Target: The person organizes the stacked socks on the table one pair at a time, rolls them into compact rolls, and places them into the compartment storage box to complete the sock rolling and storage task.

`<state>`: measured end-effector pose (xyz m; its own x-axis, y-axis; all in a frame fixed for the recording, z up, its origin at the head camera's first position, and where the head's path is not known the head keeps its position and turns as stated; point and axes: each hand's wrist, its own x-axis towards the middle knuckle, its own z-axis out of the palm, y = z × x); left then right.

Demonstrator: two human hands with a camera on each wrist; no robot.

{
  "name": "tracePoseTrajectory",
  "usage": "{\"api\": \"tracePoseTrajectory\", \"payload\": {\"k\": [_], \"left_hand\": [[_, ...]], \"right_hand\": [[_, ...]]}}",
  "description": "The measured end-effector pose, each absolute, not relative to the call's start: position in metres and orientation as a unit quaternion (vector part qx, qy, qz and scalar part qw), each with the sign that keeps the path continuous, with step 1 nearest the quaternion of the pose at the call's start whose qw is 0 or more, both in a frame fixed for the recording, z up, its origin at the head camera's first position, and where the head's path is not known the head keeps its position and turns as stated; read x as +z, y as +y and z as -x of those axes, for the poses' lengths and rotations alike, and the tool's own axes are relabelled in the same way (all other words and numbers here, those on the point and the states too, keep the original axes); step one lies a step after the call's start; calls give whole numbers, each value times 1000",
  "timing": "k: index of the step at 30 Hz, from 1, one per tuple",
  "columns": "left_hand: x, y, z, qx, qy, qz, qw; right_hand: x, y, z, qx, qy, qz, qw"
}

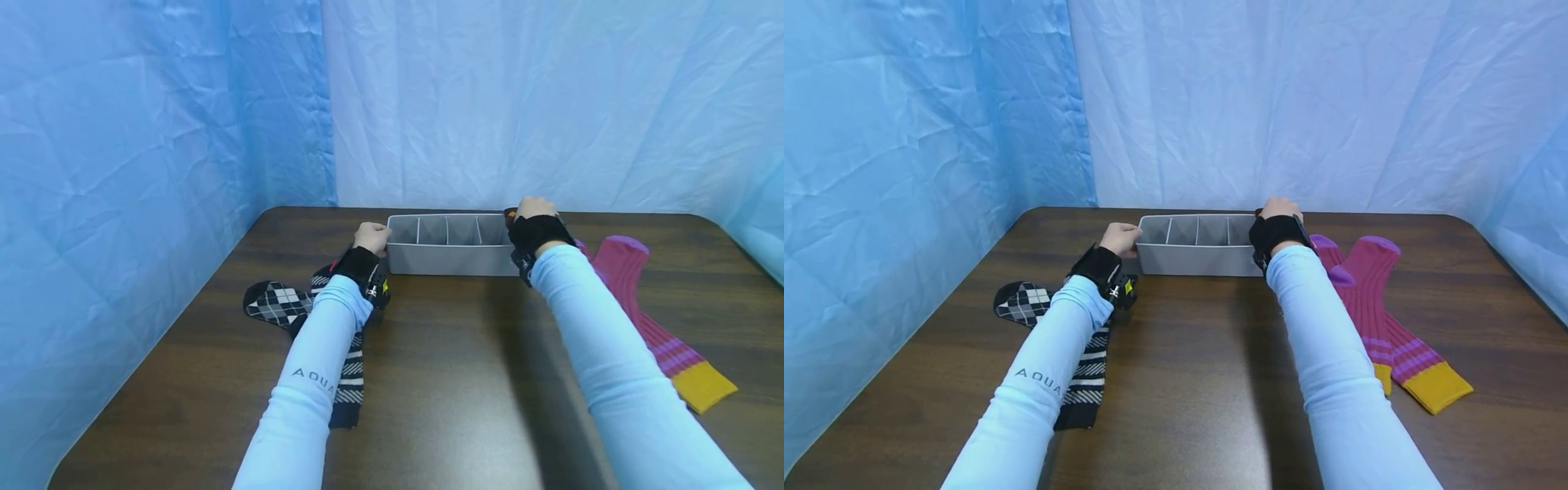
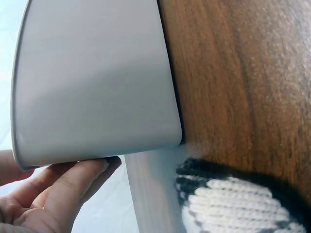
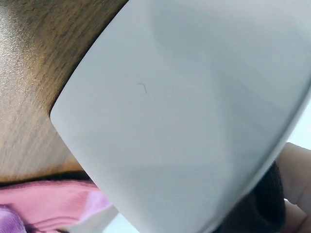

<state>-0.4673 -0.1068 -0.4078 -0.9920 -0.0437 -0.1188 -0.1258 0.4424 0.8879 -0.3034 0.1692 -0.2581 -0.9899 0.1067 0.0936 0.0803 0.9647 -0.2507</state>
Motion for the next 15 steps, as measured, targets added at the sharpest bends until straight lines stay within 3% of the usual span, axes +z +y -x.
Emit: {"api": "tracePoseTrajectory", "payload": {"k": [3,8,15], "left_hand": [[-414,-103,468,520,852,57,25],[-422,-99,474,523,849,56,55],[-399,-95,459,527,846,58,44]], "right_hand": [[-265,176,299,143,-989,22,29],[-275,186,293,165,-985,34,-31],[-268,187,292,163,-986,31,-18]]}}
